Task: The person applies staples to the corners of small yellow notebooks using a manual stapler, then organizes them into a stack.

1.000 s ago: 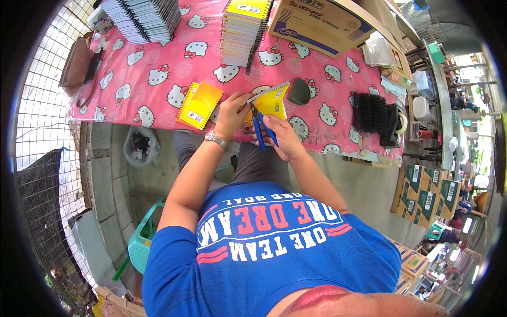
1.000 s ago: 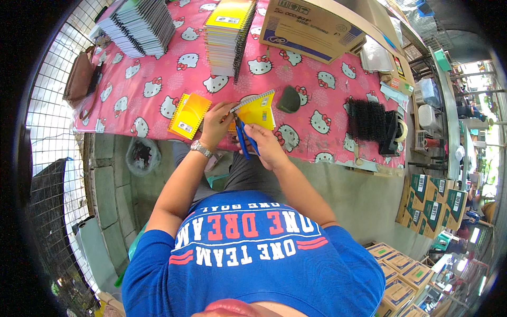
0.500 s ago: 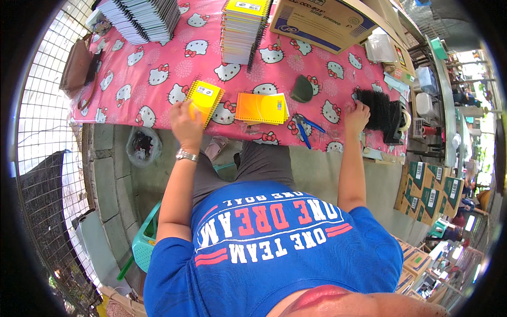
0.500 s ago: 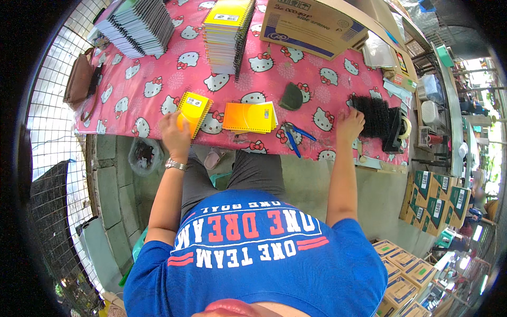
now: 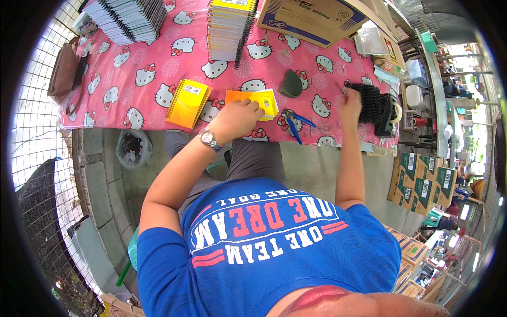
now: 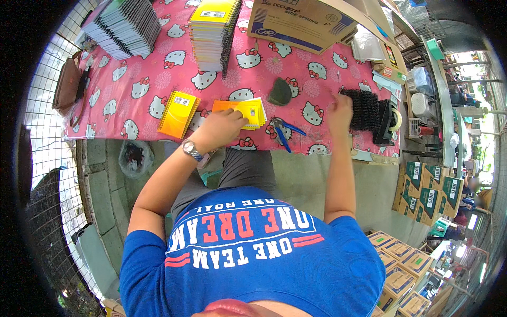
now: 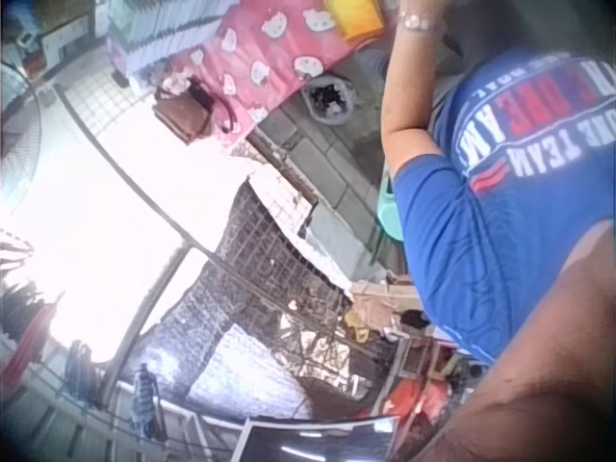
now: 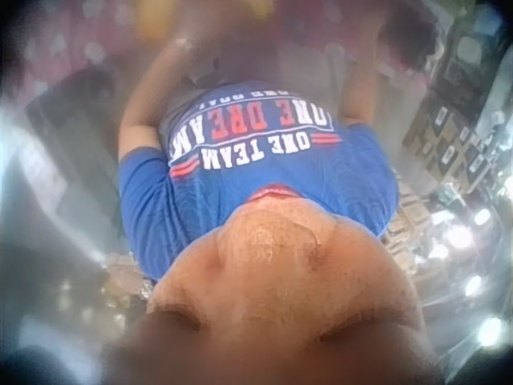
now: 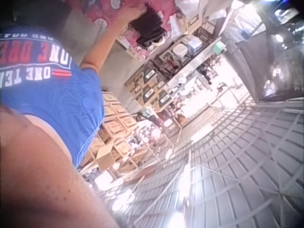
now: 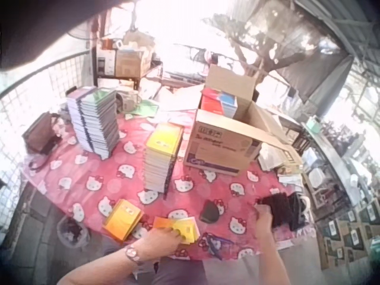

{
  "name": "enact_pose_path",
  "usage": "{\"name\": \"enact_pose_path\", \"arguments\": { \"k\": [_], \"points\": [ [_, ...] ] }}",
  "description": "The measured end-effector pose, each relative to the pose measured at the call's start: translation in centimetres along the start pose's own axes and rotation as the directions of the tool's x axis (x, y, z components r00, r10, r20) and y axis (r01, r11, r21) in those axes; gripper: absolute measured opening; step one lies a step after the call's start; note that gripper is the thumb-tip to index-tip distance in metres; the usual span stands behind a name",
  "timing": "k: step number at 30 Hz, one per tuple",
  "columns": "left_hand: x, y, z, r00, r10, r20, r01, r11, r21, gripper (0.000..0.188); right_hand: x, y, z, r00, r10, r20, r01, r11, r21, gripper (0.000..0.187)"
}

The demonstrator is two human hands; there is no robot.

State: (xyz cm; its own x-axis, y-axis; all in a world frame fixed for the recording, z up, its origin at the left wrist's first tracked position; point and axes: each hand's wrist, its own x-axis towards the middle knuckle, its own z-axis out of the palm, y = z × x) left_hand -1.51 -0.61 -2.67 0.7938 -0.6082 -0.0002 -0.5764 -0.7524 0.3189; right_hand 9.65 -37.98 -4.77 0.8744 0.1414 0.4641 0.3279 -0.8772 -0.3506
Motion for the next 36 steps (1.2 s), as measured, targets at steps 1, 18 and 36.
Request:
{"name": "enact_pose_path", "arguments": {
  "k": [1,18,36],
  "points": [
    [0.1,0.0,-0.9,0.99,-0.032,-0.137,0.033,0.999,0.004,0.024,-1.3,-1.4,1.6,1.0,0.001,0.015,-0.004,0.965,0.262,0.029],
    [1.1,-0.6,1.0,0.856,-0.101,-0.507,0.131,0.991,0.022,0.02,-4.2,-15.8,3.6,0.937,-0.129,0.325,-0.14,0.714,0.686,0.021],
    [1.9,0.8,1.5,0.867,-0.04,-0.496,0.088,0.993,0.073,0.017,1.5,-14.5,2.6,0.59,-0.092,0.802,-0.56,0.669,0.489,0.042]
  ]
}}
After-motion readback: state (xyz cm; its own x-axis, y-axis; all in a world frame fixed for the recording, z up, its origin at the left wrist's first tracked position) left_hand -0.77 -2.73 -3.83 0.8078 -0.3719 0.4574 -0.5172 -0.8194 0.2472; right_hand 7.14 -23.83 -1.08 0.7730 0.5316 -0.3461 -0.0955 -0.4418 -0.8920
